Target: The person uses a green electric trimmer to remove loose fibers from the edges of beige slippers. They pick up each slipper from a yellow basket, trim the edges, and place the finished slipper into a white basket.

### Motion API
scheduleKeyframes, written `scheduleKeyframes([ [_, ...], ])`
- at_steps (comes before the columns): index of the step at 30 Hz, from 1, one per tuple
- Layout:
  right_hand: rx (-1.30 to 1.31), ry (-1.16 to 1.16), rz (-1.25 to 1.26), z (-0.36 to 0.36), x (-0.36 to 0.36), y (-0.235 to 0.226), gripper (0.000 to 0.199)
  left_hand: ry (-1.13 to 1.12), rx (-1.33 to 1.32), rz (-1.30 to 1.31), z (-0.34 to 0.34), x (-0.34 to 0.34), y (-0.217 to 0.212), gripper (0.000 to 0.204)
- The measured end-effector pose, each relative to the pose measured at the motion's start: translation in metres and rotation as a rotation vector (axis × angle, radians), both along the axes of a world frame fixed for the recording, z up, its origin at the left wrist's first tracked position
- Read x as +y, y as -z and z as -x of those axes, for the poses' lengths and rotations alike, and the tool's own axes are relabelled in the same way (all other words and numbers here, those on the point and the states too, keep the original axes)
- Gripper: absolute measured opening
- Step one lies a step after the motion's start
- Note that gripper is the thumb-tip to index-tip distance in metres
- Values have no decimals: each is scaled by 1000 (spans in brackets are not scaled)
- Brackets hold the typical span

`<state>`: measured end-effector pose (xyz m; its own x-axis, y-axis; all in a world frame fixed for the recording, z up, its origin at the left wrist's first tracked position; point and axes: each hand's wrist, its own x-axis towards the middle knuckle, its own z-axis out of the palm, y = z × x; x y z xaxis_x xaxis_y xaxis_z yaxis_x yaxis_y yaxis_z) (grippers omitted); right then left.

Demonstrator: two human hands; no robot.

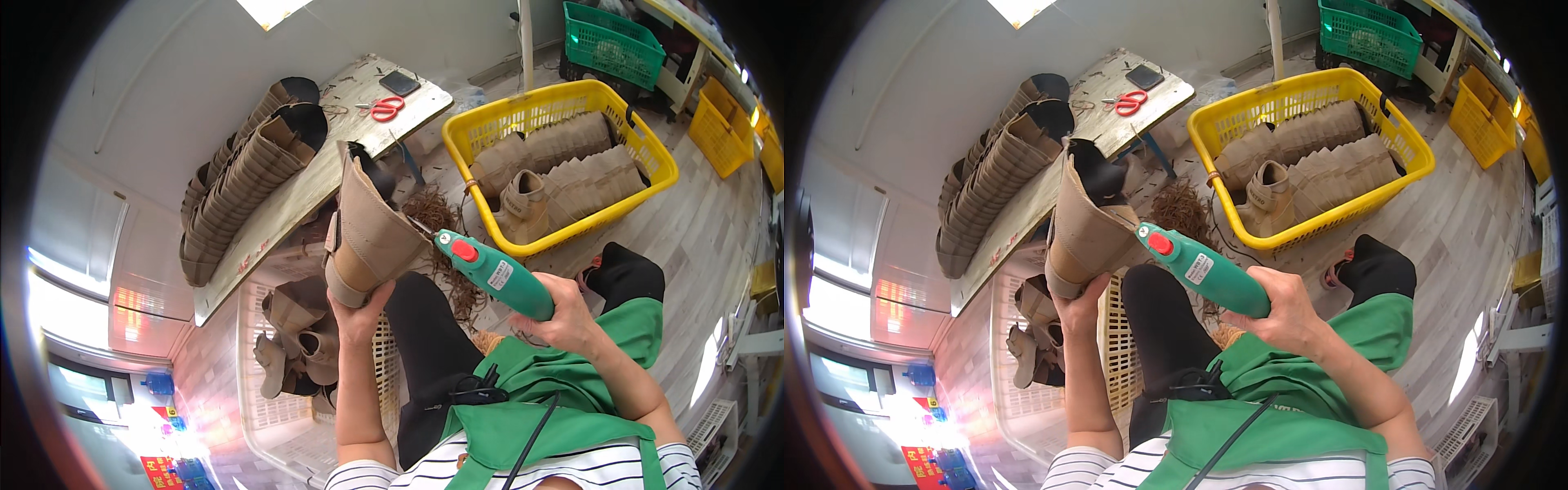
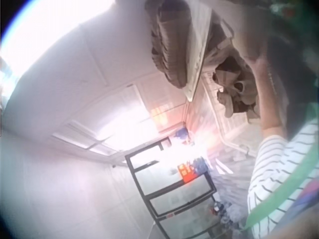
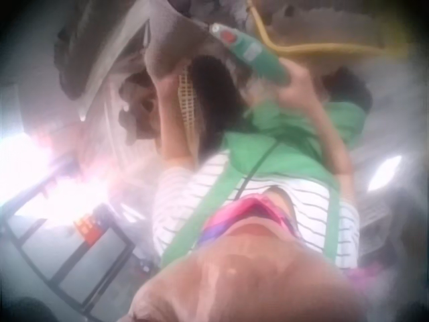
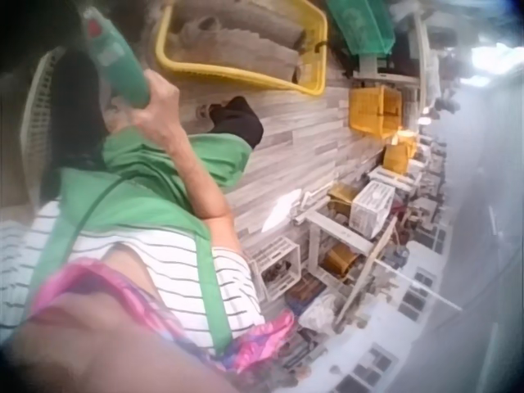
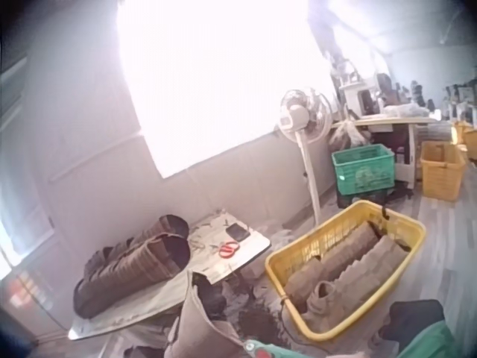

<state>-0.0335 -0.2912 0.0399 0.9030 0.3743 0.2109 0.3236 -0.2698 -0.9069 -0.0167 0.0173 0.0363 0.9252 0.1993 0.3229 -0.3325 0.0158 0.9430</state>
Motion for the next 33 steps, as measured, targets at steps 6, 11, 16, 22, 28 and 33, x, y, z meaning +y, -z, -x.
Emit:
scheduleKeyframes([
  [6, 36, -11, 1, 4, 1, -10, 37, -144, -172, -493, 7, -2, 13, 30],
  [11, 82, 15, -57, 4, 1, -19, 35, -98, -347, -947, 11, -8, 2, 32],
  [16, 175, 58, -99, 4, 3, -24, 35, -89, -440, -1110, 14, -13, 14, 36],
  [22, 251, 101, -192, -3, 11, -28, 36, -34, -344, -1295, 23, -18, 30, 54],
  [28, 347, 140, -274, -23, 15, -28, 28, -61, -330, -1346, 33, -20, 26, 57],
  [33, 391, 233, -344, -42, -17, -4, 29, -628, -160, -1148, 53, 59, 72, 62],
])
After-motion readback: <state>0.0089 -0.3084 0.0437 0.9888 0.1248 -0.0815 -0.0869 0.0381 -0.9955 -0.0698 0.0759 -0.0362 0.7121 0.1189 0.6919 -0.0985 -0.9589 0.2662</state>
